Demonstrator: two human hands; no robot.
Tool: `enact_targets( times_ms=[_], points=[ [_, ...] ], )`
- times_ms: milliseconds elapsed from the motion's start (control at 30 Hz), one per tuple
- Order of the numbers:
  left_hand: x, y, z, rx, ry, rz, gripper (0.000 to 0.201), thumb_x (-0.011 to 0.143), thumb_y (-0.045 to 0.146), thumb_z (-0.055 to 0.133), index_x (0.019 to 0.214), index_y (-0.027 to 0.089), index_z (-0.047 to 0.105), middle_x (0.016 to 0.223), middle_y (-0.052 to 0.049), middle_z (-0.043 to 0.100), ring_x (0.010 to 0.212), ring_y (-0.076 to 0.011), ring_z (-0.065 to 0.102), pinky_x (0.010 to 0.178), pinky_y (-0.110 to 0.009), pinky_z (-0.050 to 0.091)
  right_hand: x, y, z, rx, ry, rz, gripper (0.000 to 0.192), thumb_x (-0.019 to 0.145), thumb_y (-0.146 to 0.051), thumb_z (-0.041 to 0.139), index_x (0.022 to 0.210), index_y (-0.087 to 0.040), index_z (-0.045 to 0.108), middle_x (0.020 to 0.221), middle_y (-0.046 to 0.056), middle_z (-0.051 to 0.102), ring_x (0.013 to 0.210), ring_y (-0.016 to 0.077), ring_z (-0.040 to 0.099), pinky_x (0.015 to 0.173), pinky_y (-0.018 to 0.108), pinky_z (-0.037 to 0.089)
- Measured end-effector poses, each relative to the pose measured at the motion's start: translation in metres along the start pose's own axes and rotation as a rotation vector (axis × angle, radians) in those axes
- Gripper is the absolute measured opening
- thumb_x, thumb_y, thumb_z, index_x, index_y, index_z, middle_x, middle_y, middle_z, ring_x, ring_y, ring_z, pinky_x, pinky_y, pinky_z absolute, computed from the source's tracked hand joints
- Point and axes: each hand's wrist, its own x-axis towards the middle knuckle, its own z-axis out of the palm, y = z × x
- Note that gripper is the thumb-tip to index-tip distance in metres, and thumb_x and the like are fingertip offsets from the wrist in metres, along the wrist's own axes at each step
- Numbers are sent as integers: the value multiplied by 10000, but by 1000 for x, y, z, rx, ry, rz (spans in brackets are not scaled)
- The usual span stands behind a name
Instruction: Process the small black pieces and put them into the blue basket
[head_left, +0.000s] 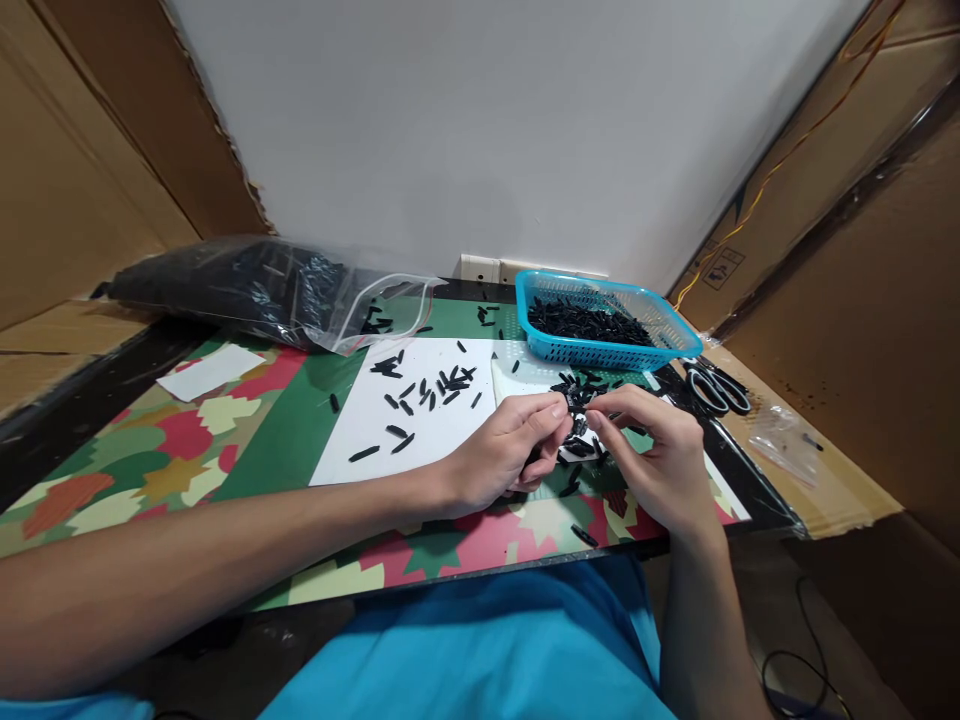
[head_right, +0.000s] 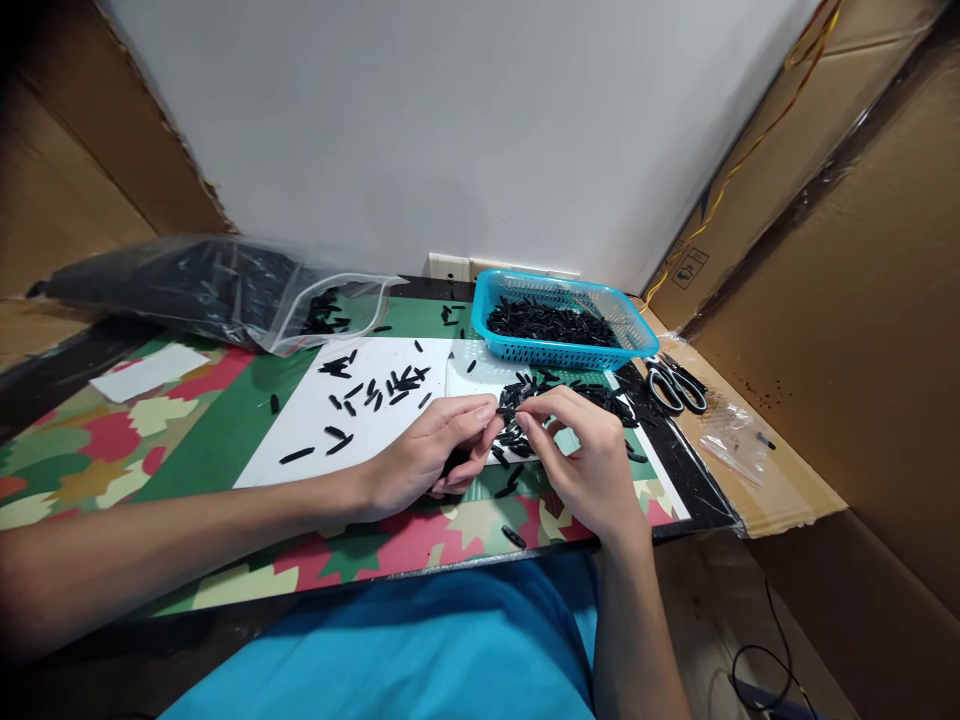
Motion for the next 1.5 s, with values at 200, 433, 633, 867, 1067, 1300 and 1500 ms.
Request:
enact_targets(
  times_ms=[200, 433, 633, 867, 1067, 1300, 1500],
  points=[
    [0, 0, 0, -10, -14, -21, 417, 1081, 548, 490, 832, 214, 473, 510, 98, 368, 425, -55, 284, 413, -137, 247, 0, 0, 0, 8, -29, 13, 126, 1063, -174, 638, 977, -228, 713, 930, 8, 728, 827, 146, 668, 715, 263, 528],
    [2, -2, -2, -35, 1, -41, 441, 1071, 555, 497, 799, 208, 486, 498, 91, 376, 413, -55, 286, 404, -140, 233, -1, -2, 0, 15, -21, 3, 119, 1059, -168, 641, 993, -225, 722, 944, 15, 741, 826, 151, 675, 718, 268, 529],
    [2, -2, -2, -37, -2, -32, 458, 1066, 544, 507, 759, 204, 480, 485, 92, 359, 404, -52, 283, 400, -141, 234, -1, -3, -1, 19, -41, 8, 140, 1066, -175, 627, 952, -223, 694, 895, 6, 710, 784, 145, 650, 703, 268, 511],
    [2, -2, -3, -37, -21, -29, 436, 1073, 547, 488, 811, 199, 511, 505, 87, 394, 411, -57, 299, 393, -139, 246, -1, -1, 0, 14, -31, 8, 112, 1050, -182, 649, 980, -229, 722, 929, 11, 742, 807, 153, 683, 712, 271, 538],
    [2, 1, -2, -58, 17, -23, 386, 1079, 512, 448, 859, 206, 531, 487, 83, 421, 395, -71, 308, 379, -142, 251, -2, -9, -3, 28, 57, -21, 104, 1018, -173, 688, 994, -240, 763, 908, 28, 770, 773, 185, 705, 663, 319, 557],
    [3, -1, -5, -74, 9, -47, 430, 1071, 592, 442, 878, 216, 525, 509, 84, 425, 396, -73, 283, 365, -153, 220, 10, -30, -36, -255, 659, -295, 198, 921, -190, 802, 1056, -331, 831, 962, 59, 772, 846, 302, 729, 769, 493, 600],
    [5, -7, -9, -74, 35, -17, 393, 1065, 557, 485, 874, 216, 531, 523, 80, 427, 413, -72, 287, 372, -153, 217, 59, -4, -54, -439, 527, -55, 142, 978, -326, 750, 1075, -237, 804, 967, 87, 778, 810, 256, 725, 656, 392, 582]
  ],
)
